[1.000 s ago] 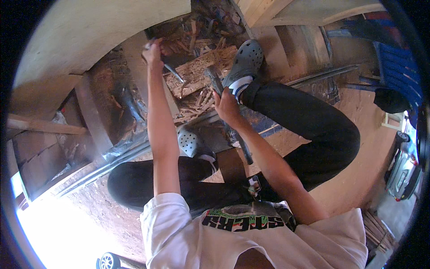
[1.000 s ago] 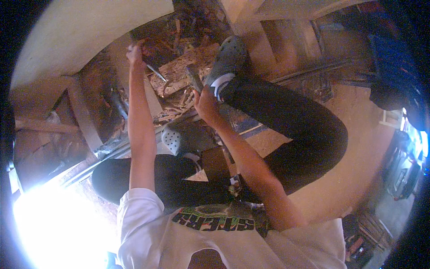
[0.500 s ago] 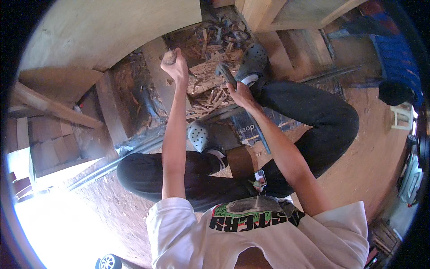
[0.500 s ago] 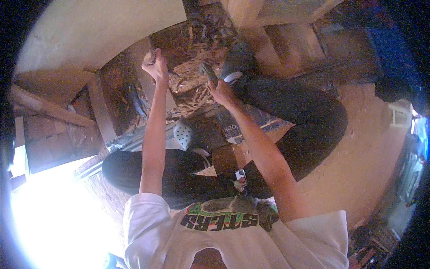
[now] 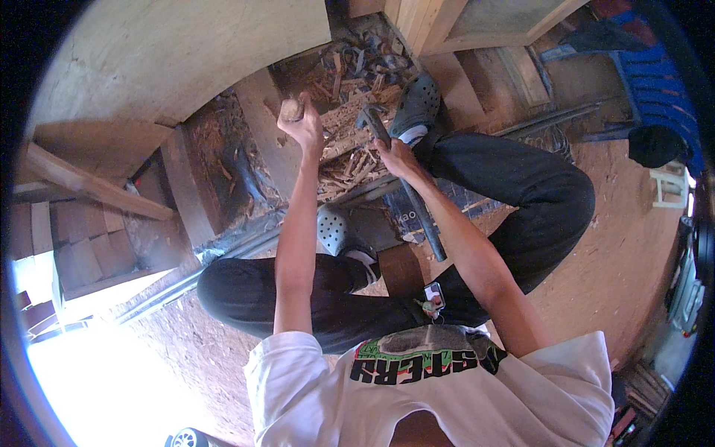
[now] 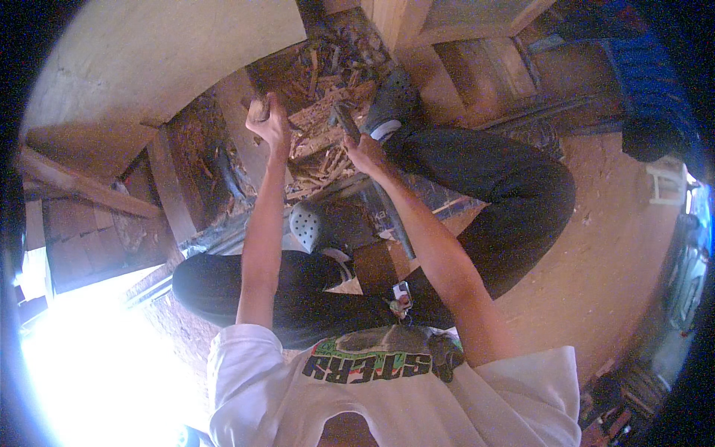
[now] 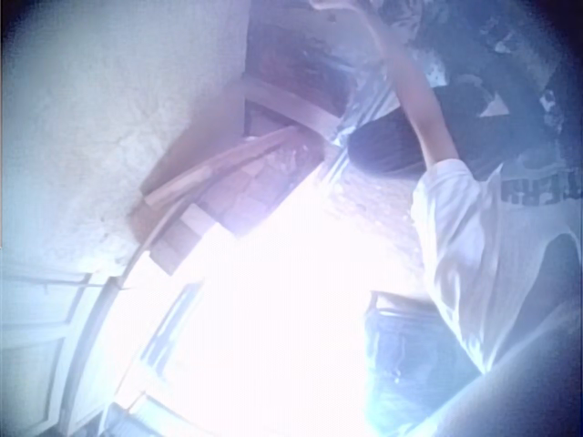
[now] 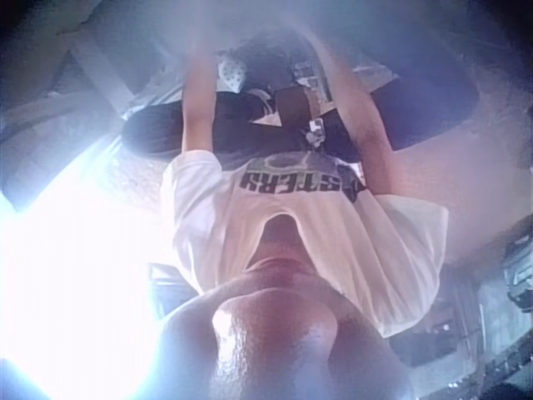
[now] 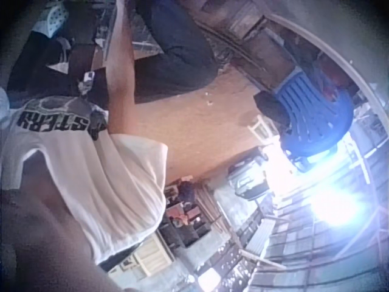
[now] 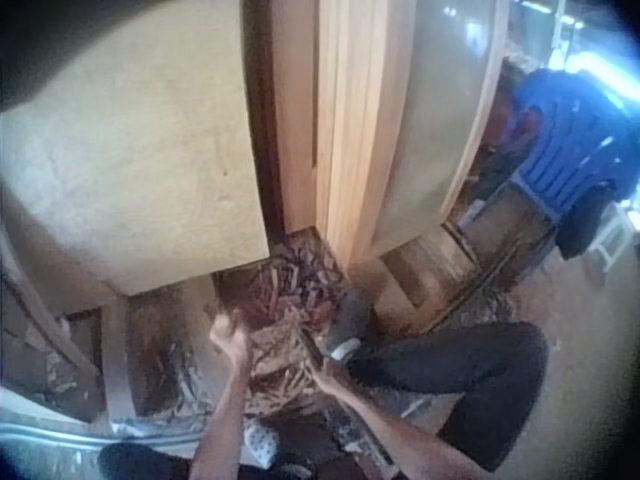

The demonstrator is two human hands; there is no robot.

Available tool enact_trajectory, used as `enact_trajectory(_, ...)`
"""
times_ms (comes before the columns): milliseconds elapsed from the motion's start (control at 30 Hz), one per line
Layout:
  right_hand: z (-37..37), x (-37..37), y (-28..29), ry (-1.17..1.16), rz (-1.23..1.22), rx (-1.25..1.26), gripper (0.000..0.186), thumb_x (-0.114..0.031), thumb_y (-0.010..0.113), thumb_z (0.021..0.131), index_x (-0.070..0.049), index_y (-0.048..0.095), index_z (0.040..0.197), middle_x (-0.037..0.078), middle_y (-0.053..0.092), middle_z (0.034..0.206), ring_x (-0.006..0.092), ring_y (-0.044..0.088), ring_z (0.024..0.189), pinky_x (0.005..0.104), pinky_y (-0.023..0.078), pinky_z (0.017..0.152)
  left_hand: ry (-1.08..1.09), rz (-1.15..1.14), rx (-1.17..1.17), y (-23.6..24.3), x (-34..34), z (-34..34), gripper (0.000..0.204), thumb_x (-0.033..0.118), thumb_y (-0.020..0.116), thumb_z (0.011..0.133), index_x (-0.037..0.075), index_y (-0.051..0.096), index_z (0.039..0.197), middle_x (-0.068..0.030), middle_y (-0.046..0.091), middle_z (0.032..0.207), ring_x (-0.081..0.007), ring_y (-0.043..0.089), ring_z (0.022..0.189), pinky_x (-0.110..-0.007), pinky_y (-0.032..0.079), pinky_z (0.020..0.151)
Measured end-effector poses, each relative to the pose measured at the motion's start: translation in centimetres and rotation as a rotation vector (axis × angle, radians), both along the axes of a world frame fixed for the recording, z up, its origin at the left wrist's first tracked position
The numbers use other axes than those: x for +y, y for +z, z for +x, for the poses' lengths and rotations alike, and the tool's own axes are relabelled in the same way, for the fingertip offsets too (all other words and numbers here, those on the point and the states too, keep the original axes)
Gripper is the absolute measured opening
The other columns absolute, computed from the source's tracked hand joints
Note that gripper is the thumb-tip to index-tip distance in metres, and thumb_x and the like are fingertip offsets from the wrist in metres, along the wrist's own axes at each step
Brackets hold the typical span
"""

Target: The person sits on the floor and uses a hammer and chisel to carve a small piece of wood. They repeatedly strike the chisel to remove wood shavings and shape the block.

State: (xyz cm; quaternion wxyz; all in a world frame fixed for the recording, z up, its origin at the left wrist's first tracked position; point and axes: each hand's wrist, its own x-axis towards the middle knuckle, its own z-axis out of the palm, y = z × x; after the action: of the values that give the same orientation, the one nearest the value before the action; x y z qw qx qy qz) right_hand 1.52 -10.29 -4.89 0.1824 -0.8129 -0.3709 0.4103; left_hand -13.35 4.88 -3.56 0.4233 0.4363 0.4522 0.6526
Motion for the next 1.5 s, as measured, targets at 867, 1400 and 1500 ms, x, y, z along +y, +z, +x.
enact_trajectory(867,0.1,-0.3,-2.8,-0.035,0.078,0.077,0.055,-0.052,0.050,0.095,0.002,0.058,0.089,0.010,0.056,0.058,0.0233,0.058,0.049,0.0406,0.045,0.048,-0.093,-0.124,0.088,-0.6,-1.3,0.3,0.045,0.026,0.078,0.083,0.002,0.044,0.101,-0.0056,0.053,0.092,-0.0118,0.050,0.078,-0.029,0.045,0.070)
enact_trajectory(1400,-1.2,-0.6,20.0,-0.138,0.487,0.396,0.040,-0.047,0.057,0.094,-0.009,0.054,0.083,-0.005,0.045,0.058,0.0069,0.042,0.045,0.0246,0.034,0.040,-0.218,0.112,0.217,-0.2,-1.0,1.7,0.020,0.007,0.069,0.078,0.000,0.055,0.065,-0.0015,0.055,0.057,-0.0075,0.048,0.055,-0.029,0.042,0.052)
enact_trajectory(1500,-1.3,-0.7,28.4,-0.112,0.782,0.510,0.037,-0.043,0.053,0.097,-0.009,0.049,0.085,-0.005,0.041,0.056,0.0044,0.037,0.042,0.0210,0.029,0.037,-0.217,0.108,0.188,0.5,-1.0,1.0,0.021,0.008,0.069,0.077,0.000,0.054,0.064,-0.0026,0.052,0.056,-0.0070,0.046,0.054,-0.029,0.042,0.051)
